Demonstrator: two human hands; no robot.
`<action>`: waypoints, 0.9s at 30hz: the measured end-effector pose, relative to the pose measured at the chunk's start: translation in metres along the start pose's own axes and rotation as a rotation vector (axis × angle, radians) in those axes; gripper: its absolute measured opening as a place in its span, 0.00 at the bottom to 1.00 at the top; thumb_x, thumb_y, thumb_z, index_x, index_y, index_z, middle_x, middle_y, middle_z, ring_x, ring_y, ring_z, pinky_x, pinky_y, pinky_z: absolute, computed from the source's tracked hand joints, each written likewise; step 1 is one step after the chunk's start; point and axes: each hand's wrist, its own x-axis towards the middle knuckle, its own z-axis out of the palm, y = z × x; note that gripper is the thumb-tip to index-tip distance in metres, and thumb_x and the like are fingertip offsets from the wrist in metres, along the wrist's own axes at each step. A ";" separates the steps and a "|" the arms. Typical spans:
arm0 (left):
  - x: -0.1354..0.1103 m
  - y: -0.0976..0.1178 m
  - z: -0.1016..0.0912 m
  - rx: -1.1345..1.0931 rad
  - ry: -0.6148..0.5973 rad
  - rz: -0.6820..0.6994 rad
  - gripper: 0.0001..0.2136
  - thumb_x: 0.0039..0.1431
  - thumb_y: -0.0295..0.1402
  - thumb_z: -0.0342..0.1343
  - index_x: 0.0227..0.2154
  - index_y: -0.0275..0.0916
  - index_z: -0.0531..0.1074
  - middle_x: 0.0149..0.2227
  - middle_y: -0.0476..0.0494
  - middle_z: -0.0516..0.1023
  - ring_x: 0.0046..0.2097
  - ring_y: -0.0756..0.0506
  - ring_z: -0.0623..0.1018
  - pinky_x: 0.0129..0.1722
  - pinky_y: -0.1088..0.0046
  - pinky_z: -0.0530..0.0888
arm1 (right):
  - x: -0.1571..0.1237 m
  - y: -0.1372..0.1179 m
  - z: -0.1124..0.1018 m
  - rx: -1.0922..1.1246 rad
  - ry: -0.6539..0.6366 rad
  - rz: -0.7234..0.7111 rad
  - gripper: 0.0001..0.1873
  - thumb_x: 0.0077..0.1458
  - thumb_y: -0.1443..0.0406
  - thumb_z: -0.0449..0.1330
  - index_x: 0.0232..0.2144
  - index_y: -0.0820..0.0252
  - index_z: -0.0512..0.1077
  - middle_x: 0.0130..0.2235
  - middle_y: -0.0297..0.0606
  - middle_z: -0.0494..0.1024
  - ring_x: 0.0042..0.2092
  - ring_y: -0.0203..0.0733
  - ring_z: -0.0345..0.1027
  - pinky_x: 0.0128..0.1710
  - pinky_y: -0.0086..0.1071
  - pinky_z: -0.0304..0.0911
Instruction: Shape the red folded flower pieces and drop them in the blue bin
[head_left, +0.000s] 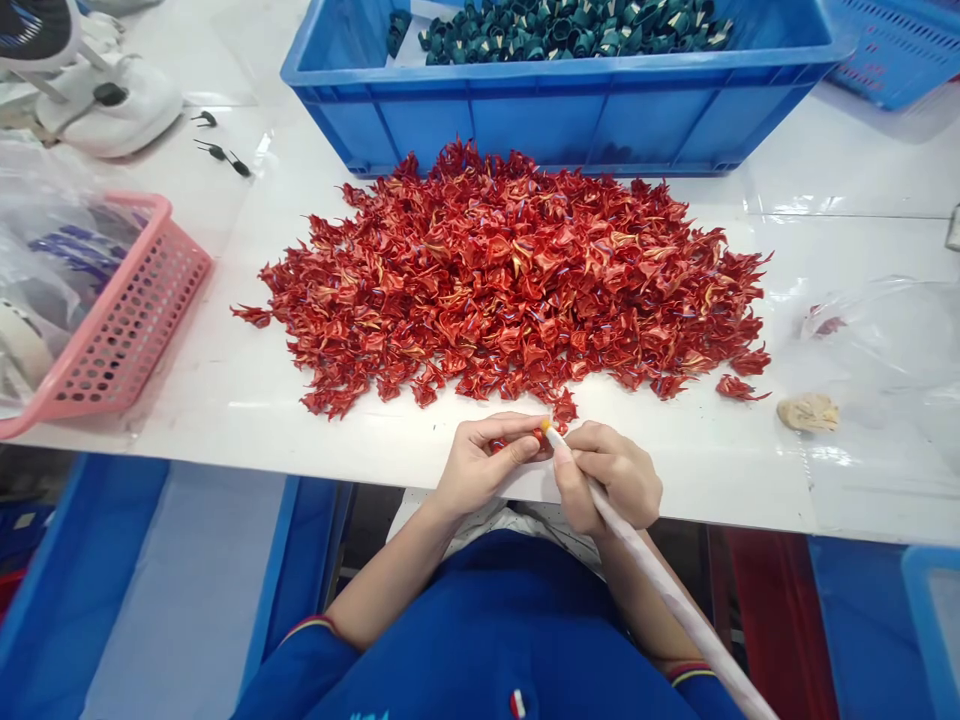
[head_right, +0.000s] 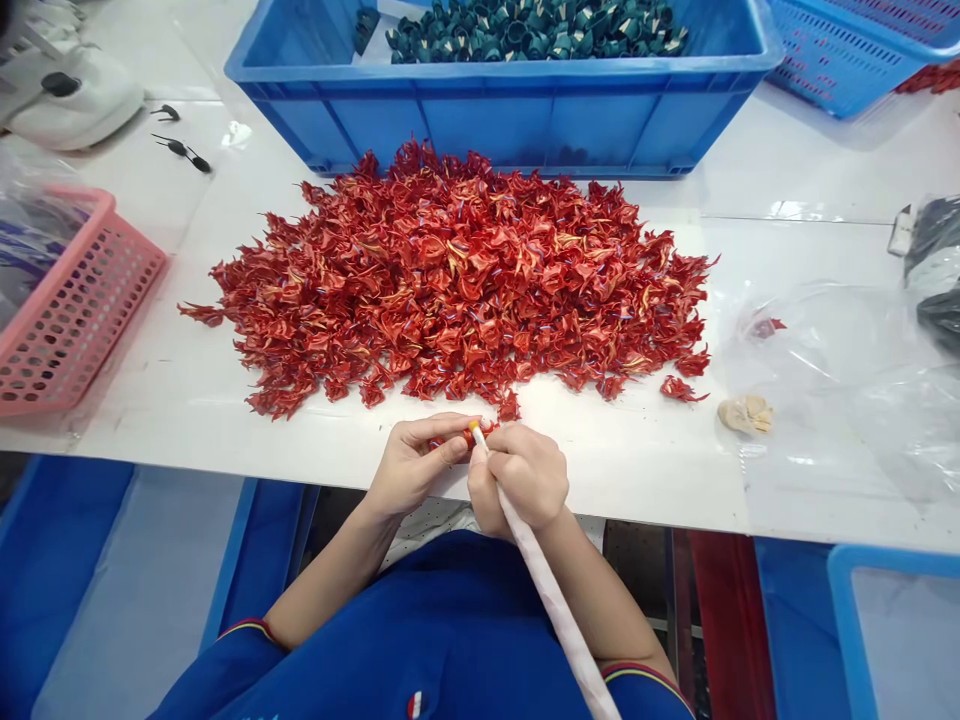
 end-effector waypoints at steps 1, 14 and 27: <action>0.000 0.001 0.000 0.023 0.002 0.008 0.15 0.45 0.43 0.71 0.33 0.40 0.84 0.35 0.38 0.84 0.37 0.42 0.82 0.36 0.69 0.81 | 0.000 0.001 -0.001 0.017 -0.021 -0.006 0.15 0.48 0.80 0.56 0.24 0.56 0.59 0.22 0.29 0.67 0.22 0.32 0.61 0.20 0.25 0.59; 0.000 -0.001 -0.001 0.097 -0.001 0.053 0.13 0.48 0.42 0.69 0.35 0.42 0.84 0.34 0.39 0.84 0.37 0.44 0.81 0.38 0.70 0.79 | -0.003 0.002 0.000 0.131 -0.027 0.041 0.15 0.48 0.79 0.55 0.24 0.56 0.58 0.21 0.28 0.64 0.20 0.32 0.58 0.19 0.26 0.56; 0.000 -0.001 -0.001 -0.070 0.009 -0.121 0.20 0.45 0.47 0.70 0.35 0.35 0.81 0.33 0.40 0.84 0.34 0.44 0.83 0.36 0.68 0.83 | -0.007 0.001 0.000 0.180 0.100 0.082 0.14 0.48 0.78 0.56 0.23 0.56 0.59 0.21 0.28 0.64 0.20 0.31 0.55 0.19 0.28 0.55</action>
